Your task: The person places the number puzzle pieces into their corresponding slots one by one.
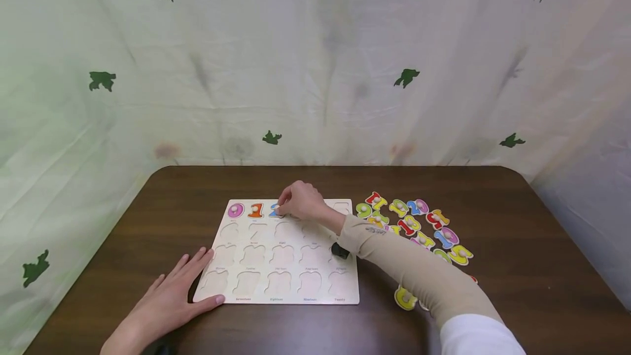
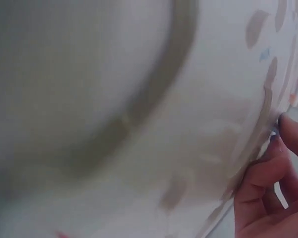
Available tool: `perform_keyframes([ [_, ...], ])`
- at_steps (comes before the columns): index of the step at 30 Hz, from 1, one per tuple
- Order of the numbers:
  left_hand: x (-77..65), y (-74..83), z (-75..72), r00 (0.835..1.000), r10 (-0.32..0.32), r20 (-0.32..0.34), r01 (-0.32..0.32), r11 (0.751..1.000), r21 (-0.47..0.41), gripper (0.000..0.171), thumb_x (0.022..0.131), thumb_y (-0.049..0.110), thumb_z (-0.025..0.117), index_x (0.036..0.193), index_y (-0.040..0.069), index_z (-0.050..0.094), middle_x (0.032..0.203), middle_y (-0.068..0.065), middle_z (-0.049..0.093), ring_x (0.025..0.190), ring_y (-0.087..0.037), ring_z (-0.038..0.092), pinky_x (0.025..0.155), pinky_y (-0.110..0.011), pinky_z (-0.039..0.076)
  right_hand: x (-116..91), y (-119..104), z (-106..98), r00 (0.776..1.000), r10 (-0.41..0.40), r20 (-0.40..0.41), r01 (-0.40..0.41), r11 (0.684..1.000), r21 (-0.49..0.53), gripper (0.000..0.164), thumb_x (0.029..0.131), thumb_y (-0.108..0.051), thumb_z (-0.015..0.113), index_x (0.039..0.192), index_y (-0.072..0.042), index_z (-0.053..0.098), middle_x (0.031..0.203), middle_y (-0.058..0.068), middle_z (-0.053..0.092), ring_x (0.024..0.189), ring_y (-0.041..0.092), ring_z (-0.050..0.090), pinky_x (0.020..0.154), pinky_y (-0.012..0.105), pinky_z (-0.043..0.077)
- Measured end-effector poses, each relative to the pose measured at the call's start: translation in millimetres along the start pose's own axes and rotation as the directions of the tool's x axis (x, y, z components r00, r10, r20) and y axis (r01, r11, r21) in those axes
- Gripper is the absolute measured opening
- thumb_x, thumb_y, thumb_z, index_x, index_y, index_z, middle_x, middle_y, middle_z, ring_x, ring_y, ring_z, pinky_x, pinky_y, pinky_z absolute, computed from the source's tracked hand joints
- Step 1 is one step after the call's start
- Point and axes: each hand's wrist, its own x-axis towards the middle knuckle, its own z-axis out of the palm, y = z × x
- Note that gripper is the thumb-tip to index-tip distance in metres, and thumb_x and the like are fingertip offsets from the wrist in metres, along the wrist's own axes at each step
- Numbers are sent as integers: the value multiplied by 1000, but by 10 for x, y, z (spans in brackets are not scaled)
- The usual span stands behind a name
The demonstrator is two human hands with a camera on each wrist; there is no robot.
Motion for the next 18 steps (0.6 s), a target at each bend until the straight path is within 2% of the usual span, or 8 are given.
perform_keyframes([
  [5, -2, 12, 11, 1000, 7, -5, -7, 1000, 3, 107, 74, 81, 59, 156, 18, 30, 160, -11, 28, 144, -43, 20, 103, -75, 17, -20, -9, -19, 1000, -10, 7, 10, 1000, -12, 9, 85, -23, 79, 89, -15, 75, 75, -2, 63, 70, 15, 54, 60, 26, 39],
  [12, 11, 7, 41, 1000, -1, 3, 1, 1000, -5, 109, 73, 82, 59, 156, 18, 31, 160, -12, 27, 145, -43, 18, 103, -74, 16, -122, 36, -188, 996, -84, 38, 78, 987, 142, 22, 88, -17, 76, 108, -7, 73, 78, 0, 62, 59, 14, 49, 49, 26, 37],
  [18, -3, -1, 39, 1000, 2, -6, -2, 1000, -1, 110, 72, 82, 59, 156, 17, 31, 160, -13, 27, 144, -44, 18, 102, -74, 16, -392, -15, -436, 980, -198, 12, 190, 956, 221, 27, 88, -19, 76, 113, -8, 72, 83, 2, 62, 66, 18, 54, 43, 27, 41],
])
